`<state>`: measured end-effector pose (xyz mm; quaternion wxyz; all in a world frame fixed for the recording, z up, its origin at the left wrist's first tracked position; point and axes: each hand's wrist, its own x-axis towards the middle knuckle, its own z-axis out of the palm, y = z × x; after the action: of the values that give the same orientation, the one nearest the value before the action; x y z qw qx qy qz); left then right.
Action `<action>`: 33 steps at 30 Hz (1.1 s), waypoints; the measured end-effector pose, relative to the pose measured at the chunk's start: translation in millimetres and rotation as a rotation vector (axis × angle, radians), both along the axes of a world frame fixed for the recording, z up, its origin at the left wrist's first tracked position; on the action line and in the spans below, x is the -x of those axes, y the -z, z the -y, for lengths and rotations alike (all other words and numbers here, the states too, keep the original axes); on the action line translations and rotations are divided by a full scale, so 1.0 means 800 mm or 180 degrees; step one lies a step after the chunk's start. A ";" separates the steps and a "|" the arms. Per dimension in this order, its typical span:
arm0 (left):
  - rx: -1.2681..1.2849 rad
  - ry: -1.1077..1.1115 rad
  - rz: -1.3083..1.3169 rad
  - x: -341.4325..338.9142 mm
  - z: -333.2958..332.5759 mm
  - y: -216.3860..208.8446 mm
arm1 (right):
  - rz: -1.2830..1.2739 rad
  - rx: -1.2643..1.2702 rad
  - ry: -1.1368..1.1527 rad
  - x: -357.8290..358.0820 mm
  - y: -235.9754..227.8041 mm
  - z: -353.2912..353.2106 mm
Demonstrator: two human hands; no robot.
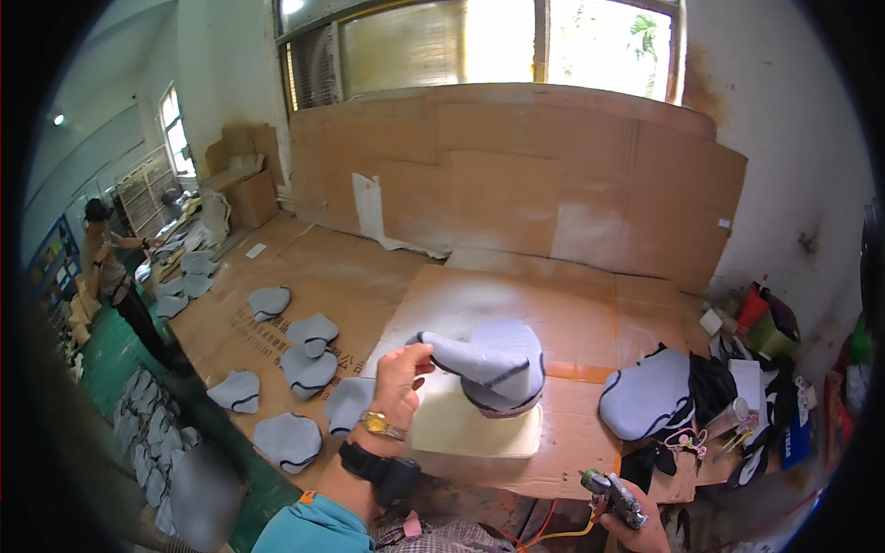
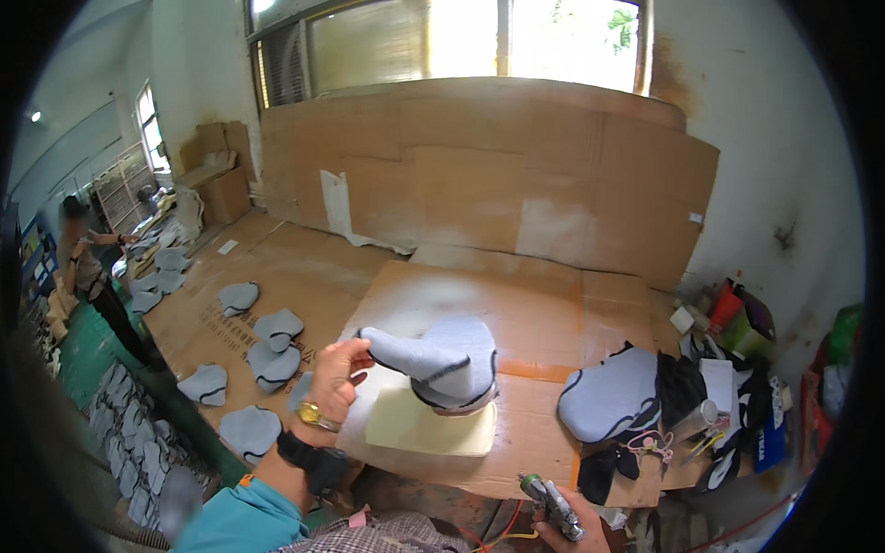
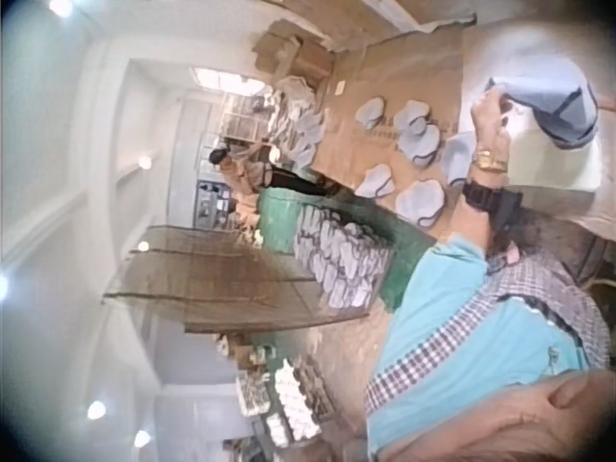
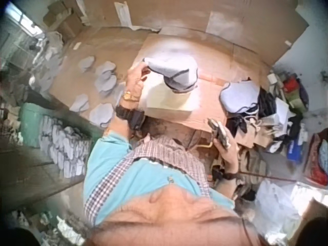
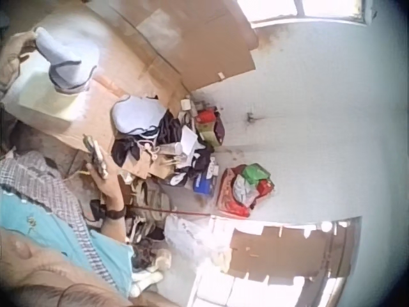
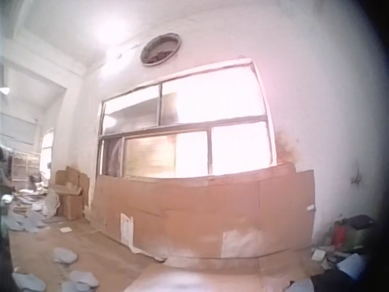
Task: The recorder uses a spray gun to apply adhesive to fabric components and organizes them in a factory setting.
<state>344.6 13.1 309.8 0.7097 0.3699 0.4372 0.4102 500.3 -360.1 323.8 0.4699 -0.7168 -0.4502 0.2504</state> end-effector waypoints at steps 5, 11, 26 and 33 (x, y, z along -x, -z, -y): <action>0.0194 -0.0480 0.0350 0.118 -0.030 -0.004 | 0.0001 0.0208 -0.0348 0.017 0.017 -0.033; 0.0416 -0.1472 0.0547 0.292 -0.085 0.073 | -0.0749 0.0552 -0.0484 0.058 0.043 -0.094; 0.0699 -0.2991 0.0301 0.569 -0.278 0.149 | -0.0372 0.0783 -0.0640 0.196 0.026 -0.238; 0.0749 -0.2223 -0.0251 0.564 -0.398 0.164 | -0.0323 0.0997 -0.0151 0.263 -0.005 -0.280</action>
<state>-106.9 331.9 178.7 0.5473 0.1299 0.6082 0.5601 289.8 -136.3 327.7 0.3685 -0.7568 -0.3982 0.3644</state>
